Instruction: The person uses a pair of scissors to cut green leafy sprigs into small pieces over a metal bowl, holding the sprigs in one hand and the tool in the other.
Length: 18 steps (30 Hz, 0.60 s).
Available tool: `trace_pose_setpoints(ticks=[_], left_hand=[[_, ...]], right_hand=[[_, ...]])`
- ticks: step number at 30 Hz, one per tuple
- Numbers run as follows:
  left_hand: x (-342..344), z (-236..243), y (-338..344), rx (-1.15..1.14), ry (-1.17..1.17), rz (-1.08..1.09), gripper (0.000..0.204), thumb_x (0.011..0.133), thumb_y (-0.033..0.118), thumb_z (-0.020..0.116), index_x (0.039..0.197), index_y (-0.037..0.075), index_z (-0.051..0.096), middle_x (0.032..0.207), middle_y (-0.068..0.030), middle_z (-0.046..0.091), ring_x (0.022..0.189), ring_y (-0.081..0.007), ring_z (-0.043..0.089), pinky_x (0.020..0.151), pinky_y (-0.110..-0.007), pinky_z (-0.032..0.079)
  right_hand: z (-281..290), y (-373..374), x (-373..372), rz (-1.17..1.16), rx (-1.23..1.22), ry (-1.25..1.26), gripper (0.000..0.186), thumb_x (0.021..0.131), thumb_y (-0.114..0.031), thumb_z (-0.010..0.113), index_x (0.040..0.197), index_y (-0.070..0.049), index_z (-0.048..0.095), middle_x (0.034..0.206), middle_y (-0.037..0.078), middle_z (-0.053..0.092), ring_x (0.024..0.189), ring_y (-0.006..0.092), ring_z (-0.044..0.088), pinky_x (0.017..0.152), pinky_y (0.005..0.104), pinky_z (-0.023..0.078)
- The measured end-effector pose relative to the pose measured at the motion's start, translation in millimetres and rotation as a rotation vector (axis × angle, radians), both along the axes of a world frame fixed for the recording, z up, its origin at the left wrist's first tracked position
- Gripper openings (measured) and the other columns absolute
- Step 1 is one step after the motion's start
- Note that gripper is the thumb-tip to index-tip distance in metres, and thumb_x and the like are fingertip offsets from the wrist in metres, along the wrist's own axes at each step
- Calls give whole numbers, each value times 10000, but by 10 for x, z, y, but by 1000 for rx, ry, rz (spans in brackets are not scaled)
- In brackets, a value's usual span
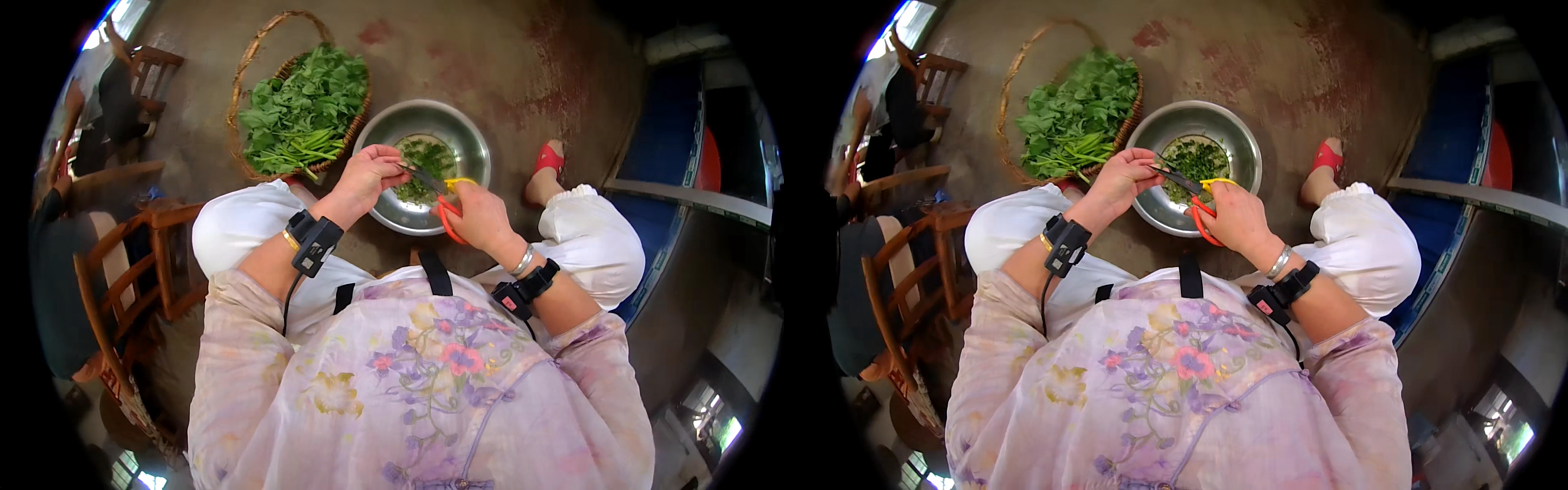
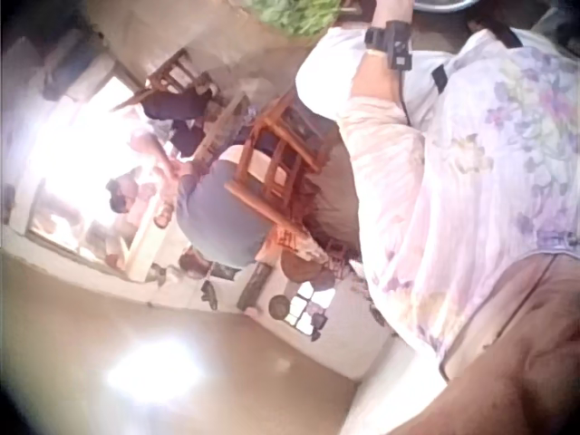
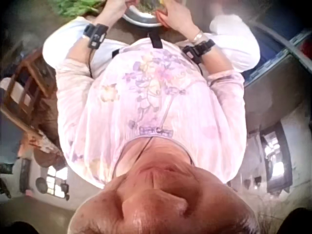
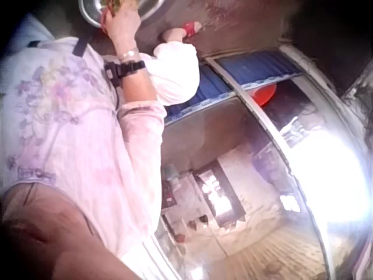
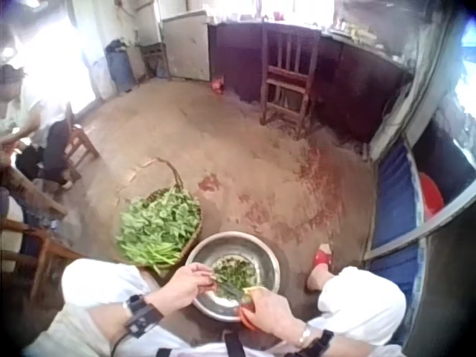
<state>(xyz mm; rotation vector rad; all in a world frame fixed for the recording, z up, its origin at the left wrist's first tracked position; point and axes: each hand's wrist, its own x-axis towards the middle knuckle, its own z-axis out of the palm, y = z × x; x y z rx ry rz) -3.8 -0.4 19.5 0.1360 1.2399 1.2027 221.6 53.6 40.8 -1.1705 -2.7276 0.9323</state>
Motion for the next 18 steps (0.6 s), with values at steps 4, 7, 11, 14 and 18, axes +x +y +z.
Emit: trace_pose_setpoints(ticks=[4, 7, 11, 14, 18], left_hand=[[12, 124, 6, 49, 50, -39, 289, 786, -106, 537, 1050, -1, 490, 958, -100, 603, 860, -217, 635, 793, -349, 551], [24, 182, -36, 96, 139, -53, 344, 755, -128, 522, 1072, -2, 477, 954, -94, 594, 863, -212, 632, 796, -360, 552], [68, 312, -80, 154, 277, -69, 375, 741, -132, 521, 1089, -1, 470, 934, -77, 574, 859, -205, 628, 792, -358, 556], [88, 348, -150, 160, 266, -67, 398, 734, -136, 520, 1104, -1, 464, 921, -65, 558, 858, -200, 622, 785, -355, 560], [167, 467, -223, 94, 251, -44, 414, 731, -139, 517, 1115, 5, 459, 938, -71, 565, 859, -195, 620, 771, -353, 561]], right_hand=[[30, -40, 1, -20, -2, 16, 413, 793, -408, 654, 907, -23, 562, 840, 168, 624, 785, 335, 620, 677, 411, 502], [117, -74, -3, -9, 14, 18, 408, 795, -403, 654, 913, -24, 564, 848, 167, 626, 793, 332, 621, 680, 410, 501], [217, -143, 31, -4, 20, 63, 392, 794, -386, 655, 922, -26, 567, 851, 164, 627, 802, 330, 620, 683, 410, 498], [281, -190, 49, 1, 33, 81, 367, 795, -366, 652, 901, -27, 562, 854, 164, 626, 793, 330, 618, 682, 414, 494], [317, -266, 92, 18, 65, 117, 346, 795, -349, 648, 874, -27, 552, 823, 167, 622, 772, 334, 615, 673, 420, 490]])
